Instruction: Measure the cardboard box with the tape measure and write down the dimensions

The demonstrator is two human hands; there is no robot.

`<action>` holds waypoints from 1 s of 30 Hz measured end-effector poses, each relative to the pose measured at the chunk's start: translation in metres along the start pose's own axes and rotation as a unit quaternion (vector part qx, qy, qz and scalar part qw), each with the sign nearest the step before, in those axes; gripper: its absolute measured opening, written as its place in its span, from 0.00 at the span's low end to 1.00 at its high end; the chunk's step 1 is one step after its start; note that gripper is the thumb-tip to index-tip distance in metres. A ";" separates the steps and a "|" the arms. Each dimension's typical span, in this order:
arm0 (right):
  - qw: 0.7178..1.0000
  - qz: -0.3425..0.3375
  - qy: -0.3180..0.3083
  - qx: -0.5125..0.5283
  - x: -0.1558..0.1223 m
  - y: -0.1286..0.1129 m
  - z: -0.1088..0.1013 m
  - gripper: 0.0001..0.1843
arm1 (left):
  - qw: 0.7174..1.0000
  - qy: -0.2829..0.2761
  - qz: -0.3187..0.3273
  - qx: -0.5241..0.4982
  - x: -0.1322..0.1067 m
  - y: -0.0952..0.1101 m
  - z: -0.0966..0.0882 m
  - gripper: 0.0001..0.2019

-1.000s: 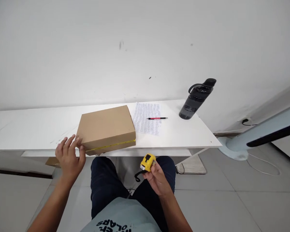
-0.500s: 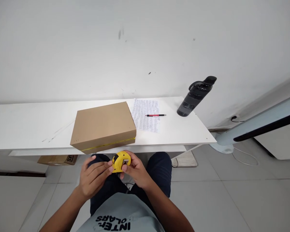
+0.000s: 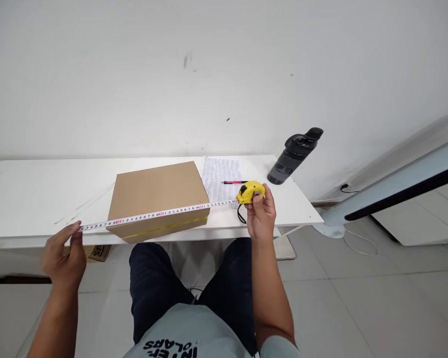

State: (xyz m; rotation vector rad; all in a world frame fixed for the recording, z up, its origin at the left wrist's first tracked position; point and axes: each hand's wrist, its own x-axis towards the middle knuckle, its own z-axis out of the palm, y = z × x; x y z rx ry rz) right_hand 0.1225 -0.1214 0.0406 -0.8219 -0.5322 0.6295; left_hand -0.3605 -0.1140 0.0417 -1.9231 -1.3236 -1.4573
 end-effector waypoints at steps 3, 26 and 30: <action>1.000 0.001 -0.020 0.006 0.014 0.010 0.008 0.31 | 1.000 -0.022 -0.005 -0.021 0.004 0.008 0.004 0.13; 0.991 0.033 -0.124 -0.045 -0.015 0.027 0.039 0.30 | 0.997 -0.061 0.052 0.009 0.008 0.069 0.021 0.20; 0.991 0.026 -0.117 -0.051 -0.018 0.025 0.040 0.31 | 0.998 -0.056 0.029 0.003 0.006 0.074 0.023 0.19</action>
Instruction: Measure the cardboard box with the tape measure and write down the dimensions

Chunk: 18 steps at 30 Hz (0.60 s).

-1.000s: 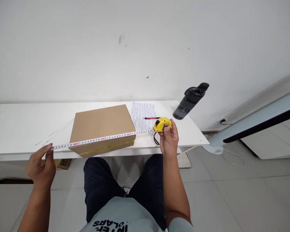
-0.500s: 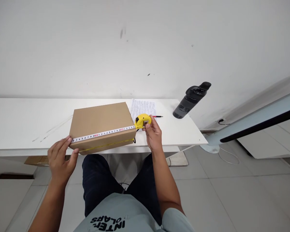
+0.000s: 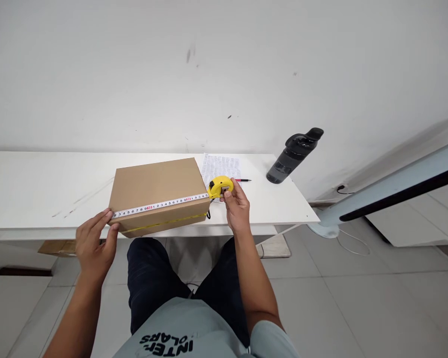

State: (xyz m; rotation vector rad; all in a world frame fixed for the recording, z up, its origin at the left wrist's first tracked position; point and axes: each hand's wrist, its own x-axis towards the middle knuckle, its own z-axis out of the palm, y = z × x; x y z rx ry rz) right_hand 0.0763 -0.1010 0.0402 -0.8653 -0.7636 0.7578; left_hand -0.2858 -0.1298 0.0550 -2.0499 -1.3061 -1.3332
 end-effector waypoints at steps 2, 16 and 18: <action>1.000 -0.005 -0.016 -0.008 -0.002 0.000 0.003 0.32 | 1.000 0.007 -0.014 -0.005 -0.001 0.001 0.003 0.19; 0.987 0.142 -0.009 0.073 -0.111 -0.028 -0.013 0.40 | 0.964 -0.009 0.187 -0.186 -0.007 0.102 -0.007 0.10; 0.974 0.212 -0.056 0.056 -0.136 -0.022 -0.021 0.35 | 0.958 -0.022 0.148 -0.245 -0.026 0.126 0.015 0.11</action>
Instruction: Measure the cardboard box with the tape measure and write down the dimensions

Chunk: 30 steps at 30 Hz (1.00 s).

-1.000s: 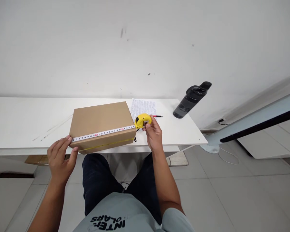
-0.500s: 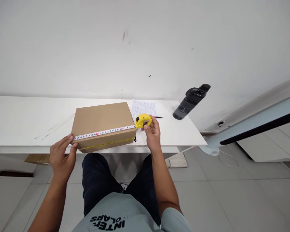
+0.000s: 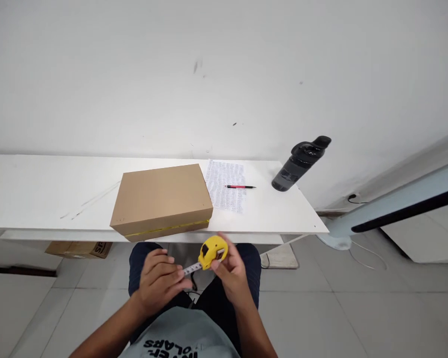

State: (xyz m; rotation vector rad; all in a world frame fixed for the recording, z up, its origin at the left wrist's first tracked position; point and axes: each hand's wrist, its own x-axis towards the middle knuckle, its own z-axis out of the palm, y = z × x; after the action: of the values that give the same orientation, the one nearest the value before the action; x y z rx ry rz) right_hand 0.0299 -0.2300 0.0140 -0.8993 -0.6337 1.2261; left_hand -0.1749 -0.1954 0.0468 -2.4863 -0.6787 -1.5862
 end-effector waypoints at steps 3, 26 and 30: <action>0.997 0.072 -0.026 -0.025 -0.017 0.019 -0.008 0.27 | 0.998 -0.041 -0.027 -0.045 -0.021 0.007 0.034 0.17; 0.977 0.075 -0.195 -0.031 0.049 0.026 -0.025 0.43 | 0.898 0.137 -0.410 0.088 -0.051 -0.092 -0.057 0.26; 0.974 0.080 -0.214 0.008 0.042 0.001 -0.019 0.48 | 0.904 0.164 -0.390 0.067 -0.019 -0.095 -0.055 0.24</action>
State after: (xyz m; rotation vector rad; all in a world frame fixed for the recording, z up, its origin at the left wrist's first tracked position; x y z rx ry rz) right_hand 0.0556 -0.1942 0.0011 -0.6844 -0.9042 1.5882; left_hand -0.2679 -0.1343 0.0412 -1.8429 -1.7899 -2.0093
